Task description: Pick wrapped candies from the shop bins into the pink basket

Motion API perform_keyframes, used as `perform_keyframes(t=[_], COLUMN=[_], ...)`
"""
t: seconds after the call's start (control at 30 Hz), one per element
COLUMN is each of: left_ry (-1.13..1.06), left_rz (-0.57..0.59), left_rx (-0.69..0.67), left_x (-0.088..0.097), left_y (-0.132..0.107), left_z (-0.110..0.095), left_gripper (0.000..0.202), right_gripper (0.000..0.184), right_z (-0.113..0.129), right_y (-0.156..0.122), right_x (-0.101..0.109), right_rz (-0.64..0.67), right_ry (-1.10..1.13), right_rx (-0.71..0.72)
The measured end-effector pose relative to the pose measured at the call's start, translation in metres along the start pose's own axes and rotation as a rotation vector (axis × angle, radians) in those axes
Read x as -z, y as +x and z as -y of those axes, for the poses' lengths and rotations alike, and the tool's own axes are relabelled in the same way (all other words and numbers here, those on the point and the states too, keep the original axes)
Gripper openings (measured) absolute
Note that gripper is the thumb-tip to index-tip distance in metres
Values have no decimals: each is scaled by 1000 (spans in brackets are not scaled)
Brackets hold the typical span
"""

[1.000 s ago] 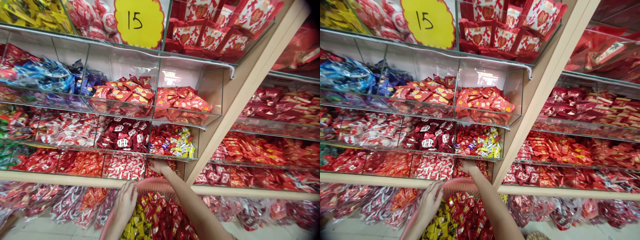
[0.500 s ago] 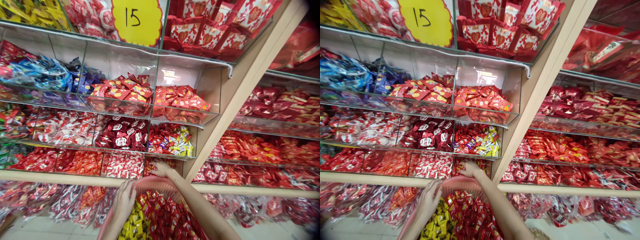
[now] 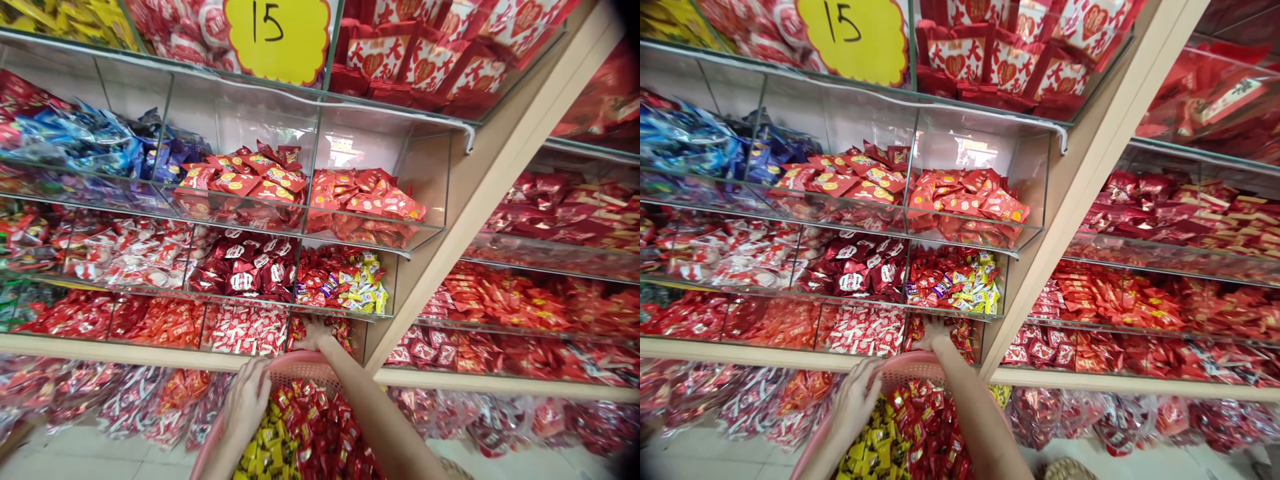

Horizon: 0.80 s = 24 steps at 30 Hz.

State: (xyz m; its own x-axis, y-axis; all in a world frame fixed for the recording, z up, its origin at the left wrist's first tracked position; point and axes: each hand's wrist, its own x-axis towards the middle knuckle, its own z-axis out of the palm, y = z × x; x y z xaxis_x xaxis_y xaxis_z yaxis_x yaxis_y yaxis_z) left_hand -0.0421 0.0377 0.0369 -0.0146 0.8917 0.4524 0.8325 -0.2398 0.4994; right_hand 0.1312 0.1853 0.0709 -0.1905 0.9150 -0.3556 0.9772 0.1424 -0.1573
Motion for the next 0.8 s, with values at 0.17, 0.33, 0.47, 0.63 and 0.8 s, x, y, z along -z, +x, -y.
perform_keyframes(t=[0.17,0.33,0.47,0.63,0.8], left_ry=[1,-3,6,2,5], left_rz=[-17,-11,-15,-14,31], left_rx=[-13,-14,-7,-2,22], left_x=[1,3,3,2,3], left_y=[-1,-1,-1,0,0], left_z=[-1,-2,-3,-3,-3], left_gripper=[26,26,26,26,27], right_gripper=[81,68,68,59,56], right_z=[-1,-4,-4,4,8], right_y=[-7,-10,-11,-12,-9], right_x=[-4,-12,-15,-11,-9], right_rz=[-111,-179,-182,-178,-222], right_ry=[-11,36,108,-3,-96], right_rx=[53,40,-7,23,110])
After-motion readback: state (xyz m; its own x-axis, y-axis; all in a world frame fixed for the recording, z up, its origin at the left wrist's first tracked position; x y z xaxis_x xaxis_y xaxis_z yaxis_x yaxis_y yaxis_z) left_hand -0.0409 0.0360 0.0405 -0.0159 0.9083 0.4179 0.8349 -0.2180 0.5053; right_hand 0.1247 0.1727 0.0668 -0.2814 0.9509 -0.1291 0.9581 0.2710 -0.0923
